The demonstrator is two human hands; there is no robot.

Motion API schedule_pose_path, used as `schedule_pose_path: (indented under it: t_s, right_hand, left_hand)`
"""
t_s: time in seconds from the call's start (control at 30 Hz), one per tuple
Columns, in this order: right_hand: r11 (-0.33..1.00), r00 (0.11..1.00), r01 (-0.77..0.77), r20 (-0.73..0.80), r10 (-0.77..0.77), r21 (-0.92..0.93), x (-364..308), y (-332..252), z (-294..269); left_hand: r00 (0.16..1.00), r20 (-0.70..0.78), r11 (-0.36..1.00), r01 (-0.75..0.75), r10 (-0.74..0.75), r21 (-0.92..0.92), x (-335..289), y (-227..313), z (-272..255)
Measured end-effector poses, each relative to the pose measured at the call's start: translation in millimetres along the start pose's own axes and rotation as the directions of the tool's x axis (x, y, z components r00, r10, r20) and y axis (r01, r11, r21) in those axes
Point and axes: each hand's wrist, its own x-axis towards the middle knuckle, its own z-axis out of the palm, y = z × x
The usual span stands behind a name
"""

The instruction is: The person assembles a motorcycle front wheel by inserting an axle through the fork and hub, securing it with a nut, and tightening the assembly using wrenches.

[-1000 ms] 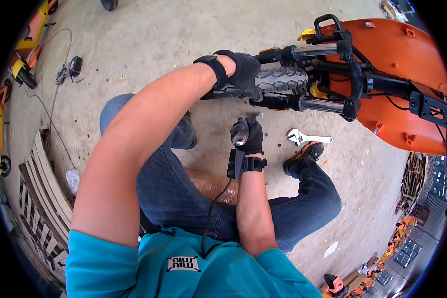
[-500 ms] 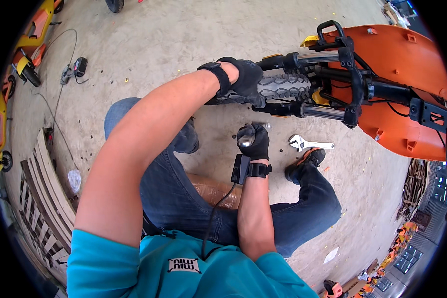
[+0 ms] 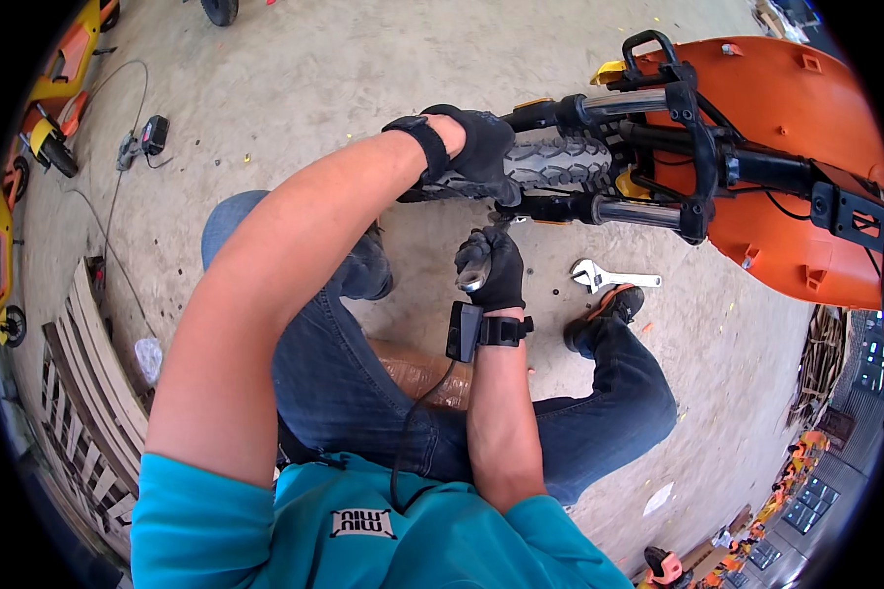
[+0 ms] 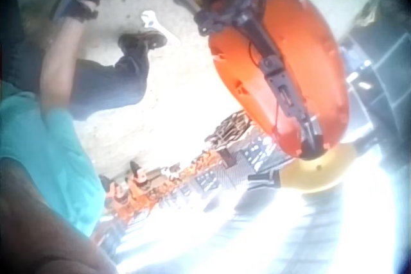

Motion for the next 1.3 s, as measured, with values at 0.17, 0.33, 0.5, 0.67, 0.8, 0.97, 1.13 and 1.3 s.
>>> schedule_pose_path:
  t_s: [0.17, 0.33, 0.5, 0.67, 0.8, 0.97, 1.13, 1.3]
  right_hand:
    - [0.812, 0.979, 0.195, 0.16, -0.126, -0.551, 6.1, 0.6, -12.7]
    - [0.825, 0.949, -0.295, 0.049, 0.31, 0.482, 12.6, -1.6, -20.2]
    - [0.997, 0.923, -0.06, -0.383, 0.039, -0.044, 15.5, 17.5, -46.4]
    - [0.812, 0.669, -0.168, -0.669, -0.323, -0.559, 3.3, 50.1, -95.3]
    - [0.319, 0.607, -0.521, -0.607, -0.514, -0.792, -14.5, 61.0, -139.0]
    - [-0.288, 0.908, -0.356, -0.257, -0.33, -0.889, -2.1, 60.2, -163.6]
    - [0.813, 0.895, -0.215, -0.441, -0.057, -0.542, 11.0, 70.3, -145.9]
    - [0.866, 0.871, -0.169, -0.483, -0.092, -0.471, 5.2, 52.4, -131.1]
  left_hand:
    - [1.0, 0.012, 0.999, -0.007, 0.007, 0.033, -0.6, 0.7, -1.6]
    - [1.0, -0.009, 1.0, 0.0, 0.0, 0.011, -1.9, 1.3, -1.3]
    - [1.0, 0.003, 1.0, -0.005, 0.004, 0.021, -3.2, 3.0, -2.2]
    - [0.999, -0.032, 0.999, -0.013, 0.014, 0.031, -1.7, 3.1, 0.8]
    - [0.999, -0.033, 0.998, 0.007, -0.005, 0.062, 1.2, 2.2, 3.2]
    - [0.995, -0.096, 0.999, -0.001, 0.005, 0.039, -2.6, 4.4, 7.9]
    - [0.984, -0.177, 1.0, 0.022, -0.021, 0.008, -10.3, 12.2, 18.9]
    - [0.929, -0.361, 0.995, 0.053, -0.079, -0.081, -18.3, 26.0, 54.5]
